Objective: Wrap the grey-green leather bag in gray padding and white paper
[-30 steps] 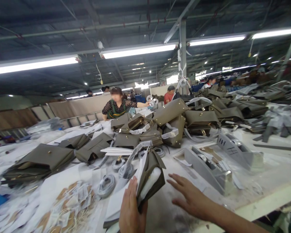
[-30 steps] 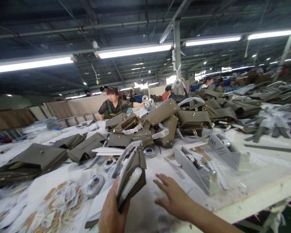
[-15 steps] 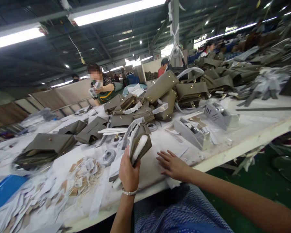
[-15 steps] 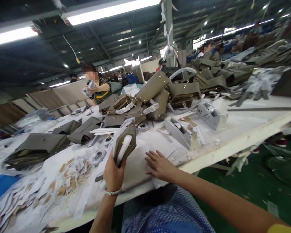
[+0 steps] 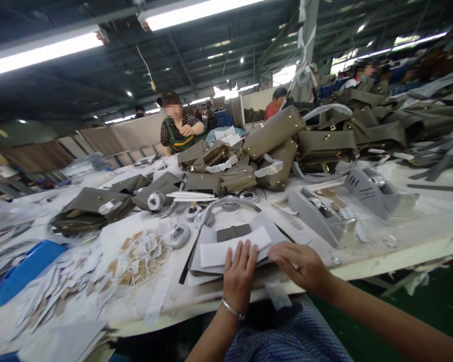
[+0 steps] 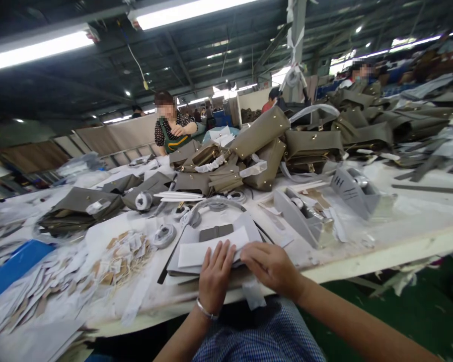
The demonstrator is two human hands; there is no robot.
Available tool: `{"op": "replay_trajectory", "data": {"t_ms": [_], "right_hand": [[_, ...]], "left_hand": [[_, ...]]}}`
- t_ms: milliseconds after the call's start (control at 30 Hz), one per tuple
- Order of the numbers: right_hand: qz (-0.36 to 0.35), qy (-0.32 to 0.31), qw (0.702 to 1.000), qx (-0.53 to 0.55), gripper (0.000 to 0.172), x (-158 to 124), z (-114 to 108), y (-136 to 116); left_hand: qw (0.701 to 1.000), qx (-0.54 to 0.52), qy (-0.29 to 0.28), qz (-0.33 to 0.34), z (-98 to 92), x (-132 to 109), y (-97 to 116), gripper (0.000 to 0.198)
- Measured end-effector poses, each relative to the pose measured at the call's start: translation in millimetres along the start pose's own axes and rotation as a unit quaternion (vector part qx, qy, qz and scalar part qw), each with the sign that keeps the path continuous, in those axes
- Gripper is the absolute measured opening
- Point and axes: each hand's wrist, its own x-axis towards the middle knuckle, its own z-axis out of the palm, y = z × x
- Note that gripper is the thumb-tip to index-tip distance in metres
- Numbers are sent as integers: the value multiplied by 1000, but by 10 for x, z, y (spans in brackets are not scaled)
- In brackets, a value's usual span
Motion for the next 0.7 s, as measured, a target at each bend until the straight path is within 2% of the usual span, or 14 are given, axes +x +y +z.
{"op": "replay_trajectory", "data": {"t_ms": [67,100,167,267,333,433,500,600,700], "right_hand": [[85,-11,996,-28,18,330,51,221],[140,-35,988,-48,22,505,115,370],[259,-148,950,-93,33,840,300,697],[333,-251,903,-107,33,1221,633,1124],[361,-281,883,-103,33,1361,836,1309],[396,-294,867,-75,32,1415,1030,1449],[406,-291,866,-26,32,1392,1059,1479],[401,-268,872,80,39,1342,965,1462],[385,-232,879,161,48,1301,775,1370]], "left_hand": [[1000,7,5,-9,12,12,41,45],[1000,8,8,-11,12,17,56,44],[1000,10,13,-16,4,21,80,44],[999,13,26,-27,-5,10,106,42],[999,16,36,-34,0,1,118,40],[998,16,42,-42,10,-5,128,39],[998,13,39,-46,10,-2,129,39],[998,7,33,-47,-2,8,122,40],[999,-1,20,-46,-18,19,112,41]]}}
